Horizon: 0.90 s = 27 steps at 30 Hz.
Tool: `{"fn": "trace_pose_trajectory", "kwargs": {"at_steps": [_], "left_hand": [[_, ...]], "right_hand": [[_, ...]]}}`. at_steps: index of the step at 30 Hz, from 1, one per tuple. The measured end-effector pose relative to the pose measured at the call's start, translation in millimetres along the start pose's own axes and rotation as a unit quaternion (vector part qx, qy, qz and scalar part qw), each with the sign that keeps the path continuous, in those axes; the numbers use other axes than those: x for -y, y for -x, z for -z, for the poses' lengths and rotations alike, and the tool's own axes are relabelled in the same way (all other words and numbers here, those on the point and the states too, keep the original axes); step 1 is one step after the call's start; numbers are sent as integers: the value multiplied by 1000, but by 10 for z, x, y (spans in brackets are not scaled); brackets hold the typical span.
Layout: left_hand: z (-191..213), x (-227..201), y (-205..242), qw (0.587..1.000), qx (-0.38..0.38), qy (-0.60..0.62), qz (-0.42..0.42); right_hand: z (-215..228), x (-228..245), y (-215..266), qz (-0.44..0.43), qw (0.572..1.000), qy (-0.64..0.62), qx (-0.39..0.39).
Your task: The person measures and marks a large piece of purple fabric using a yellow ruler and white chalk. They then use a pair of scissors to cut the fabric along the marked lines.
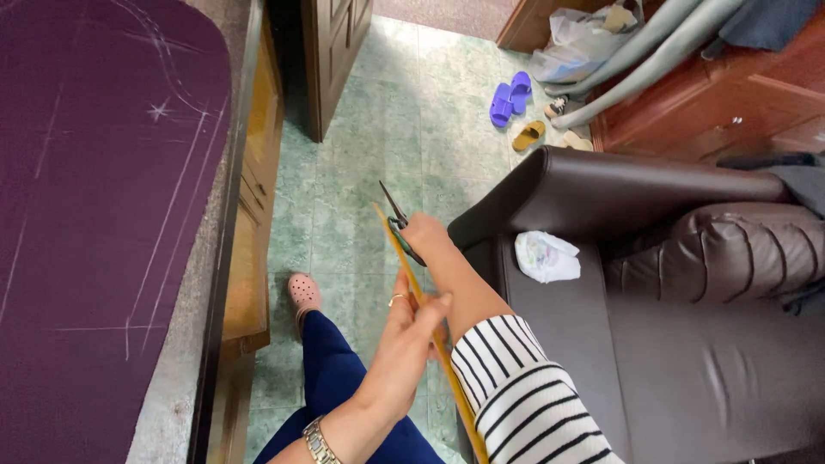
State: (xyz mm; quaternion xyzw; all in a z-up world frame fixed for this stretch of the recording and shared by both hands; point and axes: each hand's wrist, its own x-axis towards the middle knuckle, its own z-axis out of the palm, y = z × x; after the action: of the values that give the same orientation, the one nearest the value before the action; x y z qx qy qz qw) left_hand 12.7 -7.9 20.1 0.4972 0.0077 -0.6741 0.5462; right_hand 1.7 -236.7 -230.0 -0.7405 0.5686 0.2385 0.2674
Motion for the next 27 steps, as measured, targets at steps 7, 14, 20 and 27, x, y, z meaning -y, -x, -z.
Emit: {"fn": "trace_pose_trajectory", "kwargs": {"at_steps": [7,14,20,27], "left_hand": [[27,27,-54,1000,1,16,-7],[34,28,-48,999,11,29,-22],[40,74,-67,998,7,40,-37],[59,72,-38,998,31,38,-33]], "right_hand": [[48,51,123,10,1000,12,8],[71,69,138,5,999,16,28],[88,60,128,-3,1000,11,25],[257,224,526,-39,999,-6,22]]}}
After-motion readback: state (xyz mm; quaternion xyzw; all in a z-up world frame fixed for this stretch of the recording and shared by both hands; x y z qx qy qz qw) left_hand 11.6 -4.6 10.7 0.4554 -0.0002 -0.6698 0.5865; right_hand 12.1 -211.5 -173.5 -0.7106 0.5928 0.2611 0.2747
